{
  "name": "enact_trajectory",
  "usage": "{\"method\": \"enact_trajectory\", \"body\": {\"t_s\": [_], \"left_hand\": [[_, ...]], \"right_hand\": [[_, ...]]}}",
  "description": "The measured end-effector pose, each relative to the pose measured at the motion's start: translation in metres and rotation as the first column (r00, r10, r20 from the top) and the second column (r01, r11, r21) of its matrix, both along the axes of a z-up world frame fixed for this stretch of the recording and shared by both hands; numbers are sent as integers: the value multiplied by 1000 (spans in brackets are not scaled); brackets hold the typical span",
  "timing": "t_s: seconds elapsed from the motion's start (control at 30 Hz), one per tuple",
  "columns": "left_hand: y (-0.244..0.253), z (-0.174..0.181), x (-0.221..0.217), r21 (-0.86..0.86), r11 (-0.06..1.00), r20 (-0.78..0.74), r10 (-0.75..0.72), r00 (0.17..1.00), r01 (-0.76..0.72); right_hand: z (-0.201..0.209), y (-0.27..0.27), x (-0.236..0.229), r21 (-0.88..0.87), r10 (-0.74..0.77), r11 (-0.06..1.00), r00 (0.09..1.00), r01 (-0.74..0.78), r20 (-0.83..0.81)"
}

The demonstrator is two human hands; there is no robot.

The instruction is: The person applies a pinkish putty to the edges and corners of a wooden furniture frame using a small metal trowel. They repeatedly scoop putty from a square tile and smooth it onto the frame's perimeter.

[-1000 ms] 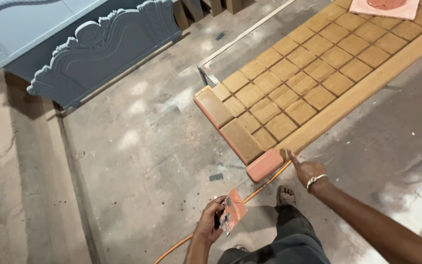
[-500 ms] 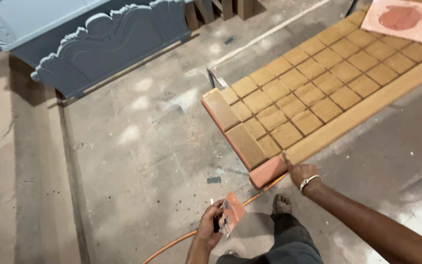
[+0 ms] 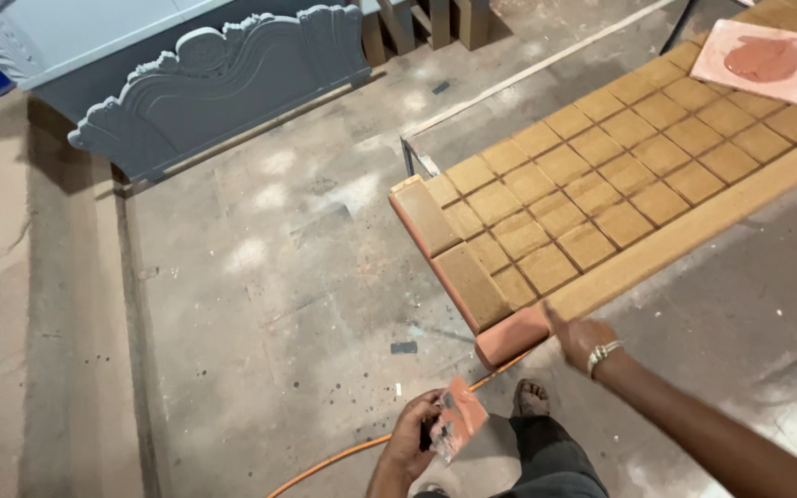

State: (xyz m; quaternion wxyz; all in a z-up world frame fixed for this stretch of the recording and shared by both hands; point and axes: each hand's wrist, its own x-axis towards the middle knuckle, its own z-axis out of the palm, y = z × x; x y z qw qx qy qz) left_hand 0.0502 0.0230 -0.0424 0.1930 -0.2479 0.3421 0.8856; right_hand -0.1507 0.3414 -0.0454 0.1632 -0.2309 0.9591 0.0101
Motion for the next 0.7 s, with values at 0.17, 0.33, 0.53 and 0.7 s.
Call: {"method": "enact_trajectory", "body": {"t_s": [0.17, 0.33, 0.53, 0.7], "left_hand": [[24, -27, 1, 114, 976, -34, -182, 983, 185], [18, -7, -15, 114, 955, -148, -257, 955, 275], [-9, 32, -21, 35, 964, -157, -255, 954, 263], [-17, 40, -8, -28, 991, -1, -131, 991, 131]], "right_hand": [[105, -43, 124, -884, 432, 463, 887, -64, 162], [110, -23, 154, -641, 358, 766, 863, -53, 357], [0, 18, 77, -290, -44, 954, 991, 80, 126], [-35, -10, 56, -253, -272, 911, 935, 327, 228]]}}
